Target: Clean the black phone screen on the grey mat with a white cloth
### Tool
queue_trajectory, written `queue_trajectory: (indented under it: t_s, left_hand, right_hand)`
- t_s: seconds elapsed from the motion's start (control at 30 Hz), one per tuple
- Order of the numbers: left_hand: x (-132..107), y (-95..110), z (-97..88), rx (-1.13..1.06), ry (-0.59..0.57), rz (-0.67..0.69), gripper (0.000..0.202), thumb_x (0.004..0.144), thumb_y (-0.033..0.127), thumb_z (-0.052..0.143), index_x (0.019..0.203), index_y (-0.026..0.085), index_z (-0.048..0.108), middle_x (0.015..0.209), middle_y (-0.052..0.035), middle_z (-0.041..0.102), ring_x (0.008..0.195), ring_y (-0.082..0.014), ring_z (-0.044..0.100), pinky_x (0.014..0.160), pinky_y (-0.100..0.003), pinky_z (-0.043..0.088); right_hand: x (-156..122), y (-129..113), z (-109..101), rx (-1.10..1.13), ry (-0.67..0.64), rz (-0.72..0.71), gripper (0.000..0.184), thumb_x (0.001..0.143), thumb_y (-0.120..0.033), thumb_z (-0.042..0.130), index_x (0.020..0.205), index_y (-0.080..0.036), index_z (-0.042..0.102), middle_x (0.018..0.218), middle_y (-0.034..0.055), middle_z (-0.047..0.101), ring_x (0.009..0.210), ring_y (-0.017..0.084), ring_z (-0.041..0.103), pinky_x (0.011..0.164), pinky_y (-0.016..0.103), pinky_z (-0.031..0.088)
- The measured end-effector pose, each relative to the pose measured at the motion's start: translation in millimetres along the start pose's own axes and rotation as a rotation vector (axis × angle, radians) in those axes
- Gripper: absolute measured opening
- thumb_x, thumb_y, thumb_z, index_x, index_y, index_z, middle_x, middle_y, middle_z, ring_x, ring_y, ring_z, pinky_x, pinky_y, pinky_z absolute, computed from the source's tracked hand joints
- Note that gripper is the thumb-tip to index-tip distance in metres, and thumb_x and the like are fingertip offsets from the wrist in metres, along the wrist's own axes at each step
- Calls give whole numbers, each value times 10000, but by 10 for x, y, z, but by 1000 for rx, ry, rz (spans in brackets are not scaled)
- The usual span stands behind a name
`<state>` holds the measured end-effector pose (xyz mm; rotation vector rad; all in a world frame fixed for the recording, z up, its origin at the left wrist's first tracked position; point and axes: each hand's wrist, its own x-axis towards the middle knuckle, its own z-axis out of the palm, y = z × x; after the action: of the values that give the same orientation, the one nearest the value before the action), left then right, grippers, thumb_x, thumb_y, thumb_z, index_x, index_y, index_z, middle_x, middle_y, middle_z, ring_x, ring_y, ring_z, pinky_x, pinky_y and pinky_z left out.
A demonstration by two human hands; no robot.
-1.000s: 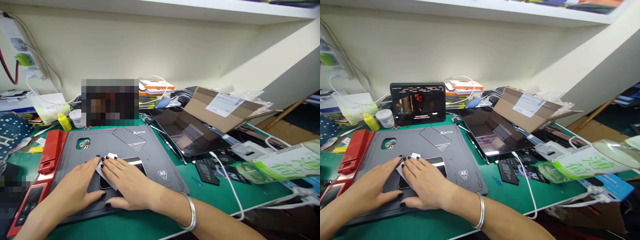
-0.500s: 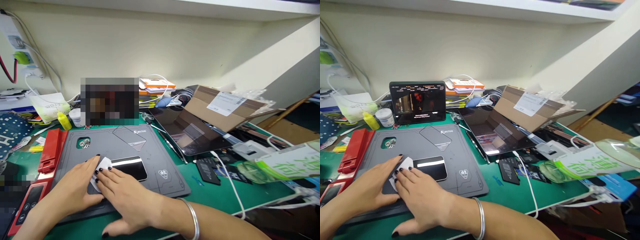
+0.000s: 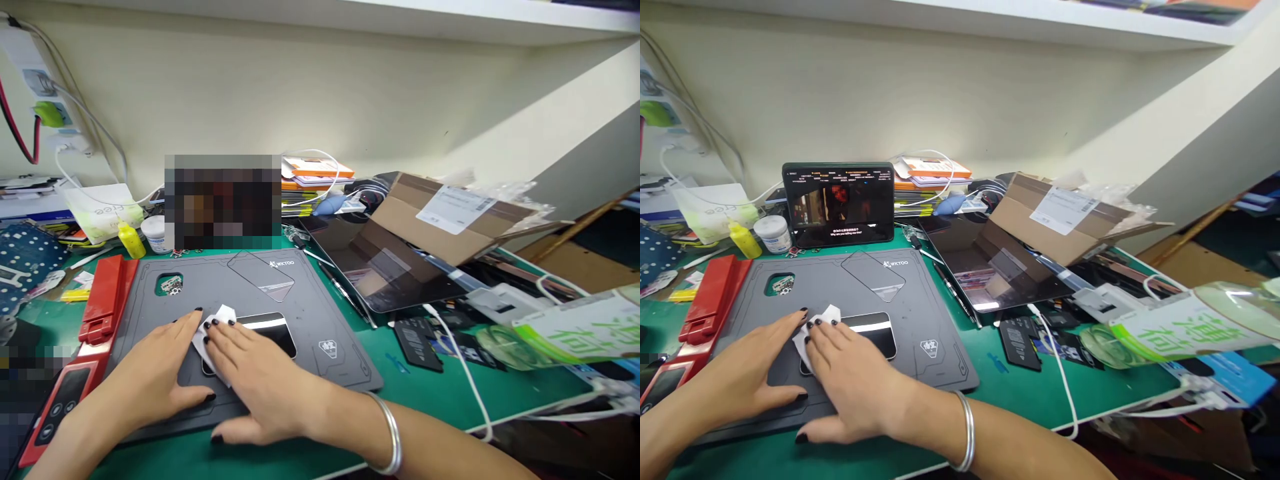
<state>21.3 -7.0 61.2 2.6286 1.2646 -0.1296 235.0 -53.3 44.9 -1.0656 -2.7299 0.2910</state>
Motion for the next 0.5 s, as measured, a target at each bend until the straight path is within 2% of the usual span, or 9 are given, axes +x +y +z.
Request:
queue_trajectory:
  t_s: [0.1,0.23,0.37,0.5]
  left_hand:
    - [-3,4,-1,-3,10,-3,846,718,391,609,1461,92,336,1489,-172,407,1328,-341,454,1055,-471,433]
    - [0,15,-8,-7,16,-15,864,698,403,629,1456,98,348,1486,-174,408,1317,-352,465,1055,-474,436]
    - [5,23,-14,-8,15,-16,863,690,388,631,1455,101,355,1488,-165,407,1324,-349,456,1058,-468,436]
    - [-3,18,-8,-5,11,-12,872,699,408,628,1461,93,344,1496,-171,389,1327,-350,451,1064,-474,427]
  right_hand:
    - [-11,-25,-11,12,-14,-43,912,849,-686,501,1419,16,382,1504,241,352,1436,326,247,1200,396,130]
    - [-28,-37,-28,0,-10,45,934,844,-670,525,1431,36,355,1508,268,323,1434,347,245,1192,430,154]
    - [-27,-27,-28,10,-12,-14,944,833,-702,509,1426,20,374,1506,252,340,1433,336,251,1197,403,141]
    - [-25,3,-38,-8,-1,42,904,856,-656,521,1423,31,372,1496,262,352,1417,351,284,1187,420,169]
